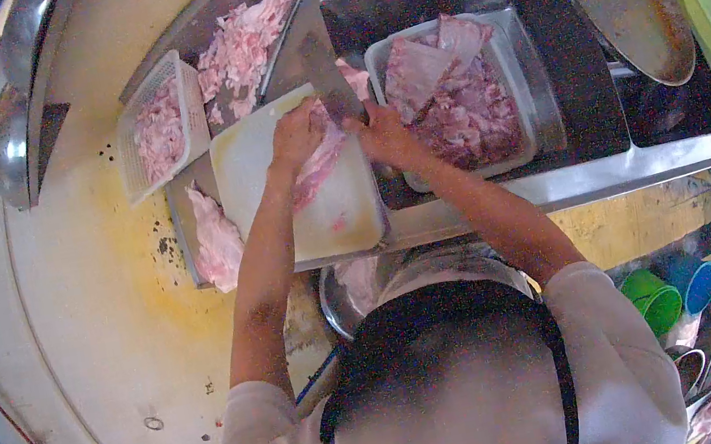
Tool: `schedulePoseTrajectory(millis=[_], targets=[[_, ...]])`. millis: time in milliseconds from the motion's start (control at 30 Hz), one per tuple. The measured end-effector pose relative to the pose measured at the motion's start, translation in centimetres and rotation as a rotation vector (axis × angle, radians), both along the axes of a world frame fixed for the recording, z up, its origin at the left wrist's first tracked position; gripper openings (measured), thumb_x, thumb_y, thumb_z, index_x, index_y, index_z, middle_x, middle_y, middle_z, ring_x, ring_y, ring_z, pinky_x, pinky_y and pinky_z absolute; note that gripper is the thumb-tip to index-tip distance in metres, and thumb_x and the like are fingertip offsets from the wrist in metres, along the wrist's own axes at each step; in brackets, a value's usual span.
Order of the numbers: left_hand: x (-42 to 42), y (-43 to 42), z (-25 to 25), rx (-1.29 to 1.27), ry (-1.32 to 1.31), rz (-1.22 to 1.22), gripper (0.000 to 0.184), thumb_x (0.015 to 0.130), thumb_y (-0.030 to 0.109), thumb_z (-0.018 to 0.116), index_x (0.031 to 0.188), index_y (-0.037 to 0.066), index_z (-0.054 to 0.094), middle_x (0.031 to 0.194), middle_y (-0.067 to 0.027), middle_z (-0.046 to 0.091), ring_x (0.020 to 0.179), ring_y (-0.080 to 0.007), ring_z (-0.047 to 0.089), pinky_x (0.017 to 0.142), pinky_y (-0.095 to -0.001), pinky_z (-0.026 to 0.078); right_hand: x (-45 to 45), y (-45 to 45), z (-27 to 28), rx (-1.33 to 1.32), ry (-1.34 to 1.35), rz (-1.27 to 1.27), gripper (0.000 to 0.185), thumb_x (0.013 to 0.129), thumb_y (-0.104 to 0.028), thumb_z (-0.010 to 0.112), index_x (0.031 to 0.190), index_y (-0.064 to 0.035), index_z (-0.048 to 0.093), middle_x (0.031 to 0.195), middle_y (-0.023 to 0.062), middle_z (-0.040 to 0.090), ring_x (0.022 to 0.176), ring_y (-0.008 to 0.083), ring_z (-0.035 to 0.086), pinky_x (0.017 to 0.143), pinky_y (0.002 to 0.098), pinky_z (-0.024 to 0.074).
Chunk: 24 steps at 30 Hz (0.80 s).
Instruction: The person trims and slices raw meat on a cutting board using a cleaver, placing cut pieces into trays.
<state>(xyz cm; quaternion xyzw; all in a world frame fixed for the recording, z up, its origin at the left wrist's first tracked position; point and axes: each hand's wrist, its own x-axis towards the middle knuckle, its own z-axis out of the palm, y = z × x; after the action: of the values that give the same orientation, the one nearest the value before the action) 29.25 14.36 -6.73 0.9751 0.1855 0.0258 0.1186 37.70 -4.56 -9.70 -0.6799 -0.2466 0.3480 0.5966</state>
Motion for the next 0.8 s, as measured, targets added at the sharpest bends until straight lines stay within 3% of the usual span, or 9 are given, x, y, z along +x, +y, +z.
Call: schedulePoseTrajectory(millis=[67,133,300,400,467,567,633,733,800], targets=[[-0.5,0.0,0.2,-0.036,-0.018,0.024,0.027,0.089,0.017,0.052,0.113,0.006,0.057,0.091,-0.0256,0.066,0.083,-0.0449,0.064,0.076,-0.054,0.051,-2.5,-1.1,-2.9,-0.061,-0.269,-0.051,0.037,0.094,-0.03,0.059,0.109,0.0027,0.054,0.067,0.0106,0.06,0.05,0.0208,0.06,0.05,0.0384,0.0498],[-1.0,0.6,-0.3,-0.062,-0.099,0.056,0.024,0.089,0.018,0.051,0.108,0.005,0.058,0.086,-0.0251,0.067,0.081,-0.045,0.065,0.074,-0.0557,0.05,-4.8,-5.1,-0.6,-0.11,0.086,0.163,0.038,0.094,-0.03,0.057,0.113,0.0021,0.055,0.069,0.0122,0.061,0.056,0.0219,0.061,0.055,0.0408,0.0505],[-3.4,1.9,1.4,-0.403,-0.168,0.36,0.021,0.093,0.016,0.046,0.107,0.003,0.056,0.083,-0.0252,0.066,0.078,-0.0404,0.067,0.074,-0.0515,0.05,-6.7,-10.5,-0.3,-0.219,0.141,0.345,0.039,0.094,-0.031,0.055,0.113,0.0021,0.056,0.075,0.0148,0.063,0.063,0.0296,0.062,0.064,0.0437,0.0498],[-4.0,2.2,0.0,-0.561,-0.257,0.404,0.02,0.095,0.015,0.044,0.108,0.004,0.055,0.08,-0.0238,0.066,0.076,-0.0371,0.069,0.074,-0.0487,0.05,-6.1,-5.9,-2.6,0.026,-0.229,0.082,0.044,0.094,-0.036,0.056,0.111,0.0044,0.055,0.077,0.0182,0.063,0.062,0.0326,0.062,0.064,0.0452,0.0498],[-4.4,2.5,-0.3,-0.567,-0.273,0.38,0.02,0.096,0.015,0.043,0.107,0.004,0.055,0.08,-0.0228,0.066,0.075,-0.0349,0.069,0.073,-0.0466,0.05,-4.0,-1.5,-3.0,-0.055,-0.148,0.159,0.046,0.093,-0.037,0.056,0.112,0.0054,0.054,0.082,0.0222,0.063,0.07,0.0371,0.064,0.07,0.0474,0.05],[-4.1,2.6,0.1,-0.519,-0.255,0.319,0.02,0.097,0.016,0.042,0.105,0.003,0.054,0.08,-0.0207,0.066,0.072,-0.0314,0.069,0.072,-0.0436,0.05,-2.7,2.0,0.6,-0.199,-0.024,0.164,0.044,0.092,-0.03,0.059,0.123,0.0011,0.051,0.079,0.0133,0.062,0.06,0.019,0.061,0.059,0.0367,0.0499],[-4.3,2.6,-0.2,-0.536,-0.271,0.34,0.02,0.097,0.016,0.041,0.103,0.002,0.054,0.077,-0.0177,0.065,0.069,-0.0287,0.068,0.071,-0.0421,0.05,-3.8,0.4,2.9,-0.216,-0.118,0.164,0.045,0.092,-0.03,0.059,0.124,0.0007,0.051,0.078,0.0129,0.062,0.058,0.0184,0.06,0.057,0.0363,0.0494],[-5.4,4.7,-0.8,-0.385,-0.515,0.225,0.018,0.098,0.015,0.041,0.098,0.002,0.053,0.074,-0.0123,0.06,0.064,-0.0242,0.063,0.067,-0.0394,0.05,-8.2,-4.4,-3.2,-0.058,-0.45,0.202,0.044,0.091,-0.033,0.058,0.114,0.0048,0.054,0.084,0.021,0.064,0.065,0.0333,0.063,0.062,0.0466,0.0504],[-7.0,6.0,1.4,-0.664,-0.597,0.408,0.017,0.098,0.015,0.041,0.095,0.004,0.053,0.072,-0.0087,0.058,0.061,-0.0214,0.059,0.064,-0.0369,0.05,-9.2,-8.9,0.9,-0.256,0.193,0.455,0.042,0.091,-0.03,0.058,0.115,0.004,0.053,0.081,0.0175,0.062,0.064,0.0294,0.062,0.061,0.0447,0.0506]])
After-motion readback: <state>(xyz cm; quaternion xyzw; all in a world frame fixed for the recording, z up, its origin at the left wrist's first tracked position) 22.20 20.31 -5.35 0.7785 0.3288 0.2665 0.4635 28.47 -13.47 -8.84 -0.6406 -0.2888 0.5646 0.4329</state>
